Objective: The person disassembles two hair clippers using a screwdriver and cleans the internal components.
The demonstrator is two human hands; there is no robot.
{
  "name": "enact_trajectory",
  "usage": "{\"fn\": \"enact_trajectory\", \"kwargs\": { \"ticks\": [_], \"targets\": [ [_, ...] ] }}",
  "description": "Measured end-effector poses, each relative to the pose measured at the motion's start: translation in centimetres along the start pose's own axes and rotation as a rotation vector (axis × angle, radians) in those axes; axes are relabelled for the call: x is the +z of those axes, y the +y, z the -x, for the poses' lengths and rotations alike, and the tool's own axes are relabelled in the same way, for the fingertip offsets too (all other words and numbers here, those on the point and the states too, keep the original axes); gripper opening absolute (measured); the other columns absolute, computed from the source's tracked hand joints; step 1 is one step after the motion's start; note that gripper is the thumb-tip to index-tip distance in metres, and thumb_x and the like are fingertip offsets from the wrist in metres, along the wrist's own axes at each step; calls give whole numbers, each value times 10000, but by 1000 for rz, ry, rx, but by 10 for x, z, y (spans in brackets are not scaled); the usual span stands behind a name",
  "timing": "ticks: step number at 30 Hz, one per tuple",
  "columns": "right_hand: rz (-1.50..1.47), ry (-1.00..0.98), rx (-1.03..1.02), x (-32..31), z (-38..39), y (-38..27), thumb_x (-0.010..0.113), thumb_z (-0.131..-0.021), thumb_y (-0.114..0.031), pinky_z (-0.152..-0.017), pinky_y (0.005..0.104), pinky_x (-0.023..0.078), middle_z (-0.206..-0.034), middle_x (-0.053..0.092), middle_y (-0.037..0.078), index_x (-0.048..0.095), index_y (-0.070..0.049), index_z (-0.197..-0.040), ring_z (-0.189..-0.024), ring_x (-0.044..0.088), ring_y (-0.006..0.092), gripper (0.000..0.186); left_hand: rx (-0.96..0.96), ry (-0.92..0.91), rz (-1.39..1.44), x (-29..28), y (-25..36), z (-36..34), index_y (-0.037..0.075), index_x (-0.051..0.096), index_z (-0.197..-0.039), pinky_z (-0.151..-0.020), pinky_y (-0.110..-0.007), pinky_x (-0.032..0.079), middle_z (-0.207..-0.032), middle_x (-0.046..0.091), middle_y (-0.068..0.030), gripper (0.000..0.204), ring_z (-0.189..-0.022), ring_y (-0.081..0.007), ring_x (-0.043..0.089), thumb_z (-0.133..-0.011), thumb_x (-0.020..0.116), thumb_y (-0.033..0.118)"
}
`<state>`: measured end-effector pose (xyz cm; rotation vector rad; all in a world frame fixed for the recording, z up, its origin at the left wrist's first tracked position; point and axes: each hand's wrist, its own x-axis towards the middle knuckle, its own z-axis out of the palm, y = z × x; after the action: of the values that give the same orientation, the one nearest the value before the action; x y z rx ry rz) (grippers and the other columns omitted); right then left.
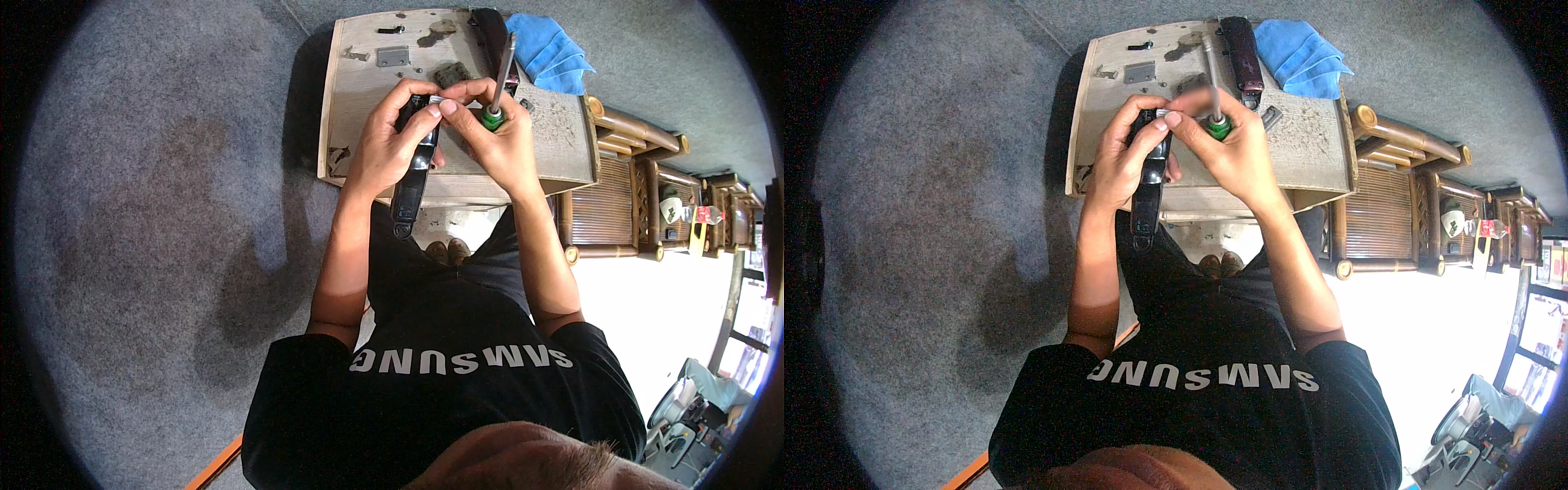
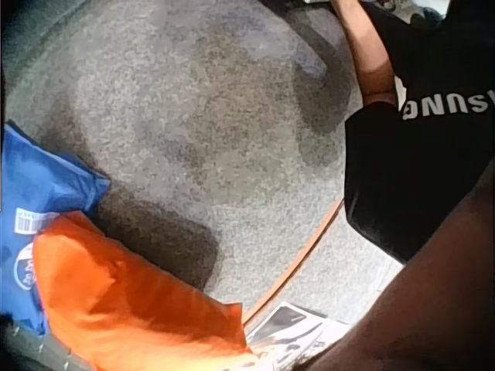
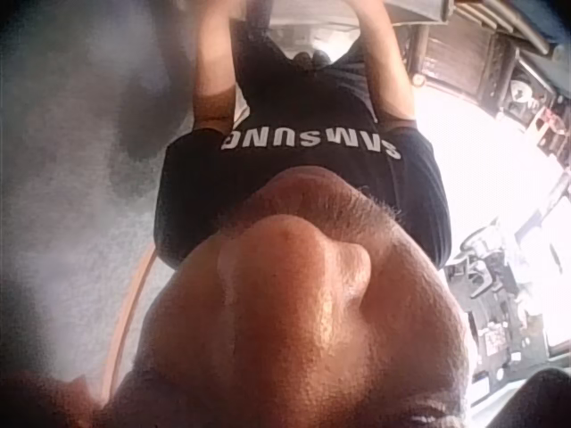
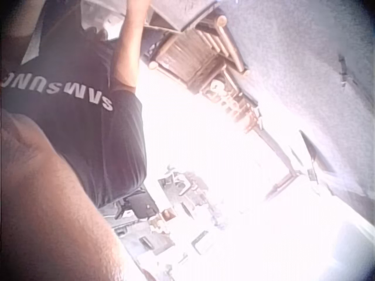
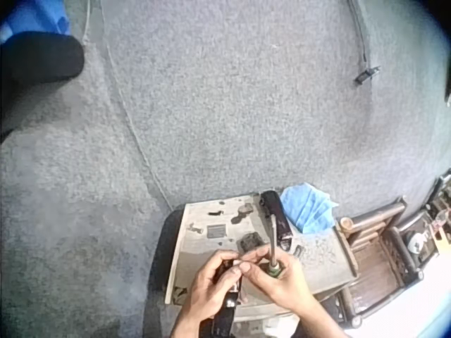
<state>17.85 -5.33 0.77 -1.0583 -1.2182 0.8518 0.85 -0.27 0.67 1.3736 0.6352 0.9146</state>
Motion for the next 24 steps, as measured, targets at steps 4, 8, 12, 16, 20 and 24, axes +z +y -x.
{"fn": "enact_trajectory", "kwargs": {
  "ticks": [4, 8, 12, 16, 20, 24],
  "targets": [
    [17, 28, 25, -2, 0, -2, 772, -966, -138, -789, 253, 521, -928, 735, 24, 724, -2, -1096, -891, 644, 73, 194, 18, -10, -5, 4, 2, -1, 42, 584, -1216, -520, -257, 551, -896, 674, -65, 255, -620, -116, 656, -1040, 647, 215],
    [57, 50, 53, 0, 0, -2, 787, -954, -148, -779, 257, 527, -917, 753, 29, 737, -8, -1074, -868, 649, 68, 191, 5, -10, -5, 2, 3, -1, 37, 575, -1225, -512, -257, 542, -886, 665, -75, 266, -618, -115, 651, -1042, 634, 220],
    [120, 60, 29, 1, 1, 2, 796, -945, -150, -750, 262, 535, -892, 767, 24, 741, -10, -1065, -829, 660, 68, 192, -5, -1, -11, 2, 5, 0, 34, 568, -1231, -514, -261, 544, -894, 661, -90, 276, -605, -125, 647, -1027, 621, 211],
    [137, 86, -66, 4, 2, 9, 792, -953, -159, -741, 254, 534, -870, 763, 28, 736, -7, -1074, -821, 654, 64, 203, -17, -34, -4, 0, 5, 0, 34, 532, -1275, -510, -274, 537, -921, 653, -115, 326, -594, -150, 648, -1010, 508, 223],
    [44, 148, 3, 3, 3, 0, 781, -968, -173, -742, 244, 533, -895, 764, 52, 726, -1, -1096, -836, 654, 58, 222, -18, -46, 50, -1, 2, 0, 39, 465, -1346, -529, -289, 538, -949, 647, -132, 400, -588, -160, 639, -999, 414, 231],
    [89, 131, -56, 0, 0, 7, 810, -924, -136, -784, 273, 531, -937, 747, 65, 740, 3, -1057, -859, 682, 119, 205, -12, -59, 78, -2, -2, -1, 40, 444, -1363, -547, -294, 542, -977, 638, -135, 409, -582, -164, 631, -1002, 405, 230]
  ]
}}
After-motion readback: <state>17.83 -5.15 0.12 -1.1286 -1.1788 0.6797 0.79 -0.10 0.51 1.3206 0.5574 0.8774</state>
